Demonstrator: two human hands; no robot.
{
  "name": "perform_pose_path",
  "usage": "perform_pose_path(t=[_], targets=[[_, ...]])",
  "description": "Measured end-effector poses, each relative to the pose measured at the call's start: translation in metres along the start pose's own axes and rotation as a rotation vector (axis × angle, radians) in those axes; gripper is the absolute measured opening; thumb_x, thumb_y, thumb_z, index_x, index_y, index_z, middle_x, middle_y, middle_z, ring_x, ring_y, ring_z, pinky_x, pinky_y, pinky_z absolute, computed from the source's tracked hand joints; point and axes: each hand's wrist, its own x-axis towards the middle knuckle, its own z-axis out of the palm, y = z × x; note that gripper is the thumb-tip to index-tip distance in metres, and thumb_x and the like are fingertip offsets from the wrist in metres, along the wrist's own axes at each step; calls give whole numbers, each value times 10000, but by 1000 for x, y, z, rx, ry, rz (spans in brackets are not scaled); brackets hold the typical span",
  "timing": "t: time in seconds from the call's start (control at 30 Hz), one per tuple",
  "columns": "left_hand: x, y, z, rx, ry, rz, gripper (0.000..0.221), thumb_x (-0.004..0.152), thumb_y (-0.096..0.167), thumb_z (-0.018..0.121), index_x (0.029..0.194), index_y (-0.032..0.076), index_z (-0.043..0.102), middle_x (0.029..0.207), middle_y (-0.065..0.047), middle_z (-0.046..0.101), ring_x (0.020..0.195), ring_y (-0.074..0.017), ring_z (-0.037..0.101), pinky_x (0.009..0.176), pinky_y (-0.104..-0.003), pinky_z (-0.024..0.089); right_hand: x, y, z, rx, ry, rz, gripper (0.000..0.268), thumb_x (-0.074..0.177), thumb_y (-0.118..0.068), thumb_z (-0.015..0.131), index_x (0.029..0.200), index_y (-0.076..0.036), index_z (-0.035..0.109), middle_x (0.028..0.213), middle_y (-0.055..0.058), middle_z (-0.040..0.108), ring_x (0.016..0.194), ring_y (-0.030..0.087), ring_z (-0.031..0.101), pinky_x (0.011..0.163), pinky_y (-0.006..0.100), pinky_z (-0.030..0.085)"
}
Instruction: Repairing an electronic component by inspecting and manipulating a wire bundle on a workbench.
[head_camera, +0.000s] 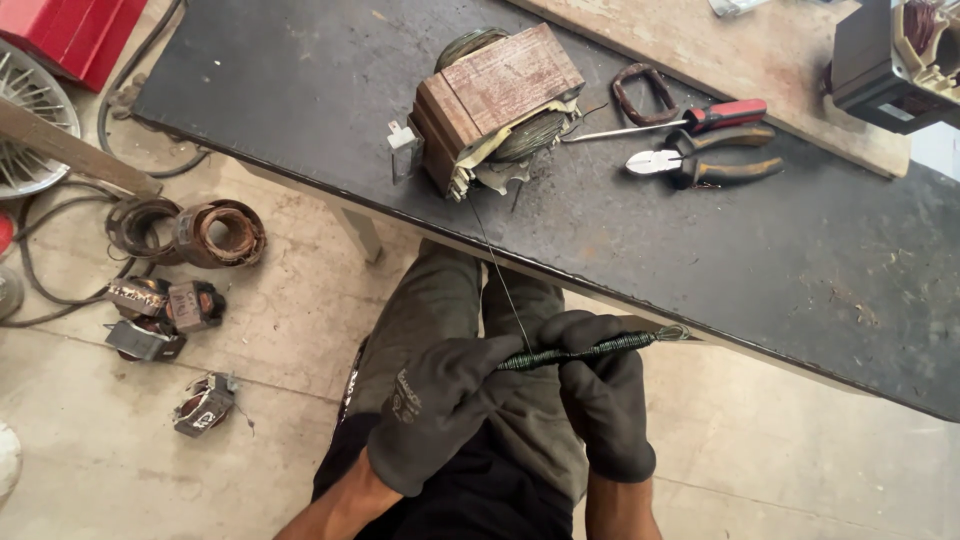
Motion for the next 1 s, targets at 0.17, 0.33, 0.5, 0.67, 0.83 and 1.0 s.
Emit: perform_pose_path(t=[0.17,0.33,0.5,0.67,0.83,1.0], targets=[[-5,-8,11,245,-3,41,468,966,253,581,1415,121,585,1243,-75,679,1064,-267,663,926,-409,533,3,5,1,42,48,-19,242,963,-223,745,1027,-71,568,992,161,625,976,266,595,894,382,479],[7,5,-1,387,83,137,430,887,101,609,1313,122,662,1176,-39,706,1018,-236,696,835,-396,550,2,16,-7,45,93,-12,278,936,-216,772,965,-75,534,983,163,637,970,280,623,900,399,497],[22,12,-15,-10,-14,-15,461,1043,434,478,1321,93,615,1163,-88,751,1017,-304,724,875,-428,539,4,15,-6,115,74,-38,264,917,-110,767,967,-70,511,989,164,638,991,323,656,927,448,530],[31,17,-20,-299,-29,-180,353,1037,297,542,1252,52,677,1178,-113,770,1109,-248,744,959,-350,564,7,17,-8,125,49,-28,280,920,-117,776,952,-81,500,964,139,630,992,325,657,907,466,540],[27,18,-18,-346,36,-170,283,1015,224,619,1221,38,678,1125,-115,778,1042,-222,765,909,-322,597,9,14,-7,127,32,-1,280,933,-130,763,955,-91,487,945,116,628,981,305,640,859,438,518],[29,19,-23,-299,24,-102,313,1055,265,554,1280,68,645,1124,-106,767,1028,-262,764,885,-361,588,14,11,4,163,24,-17,235,953,-163,736,1027,-65,536,953,137,617,953,278,615,859,409,495]])
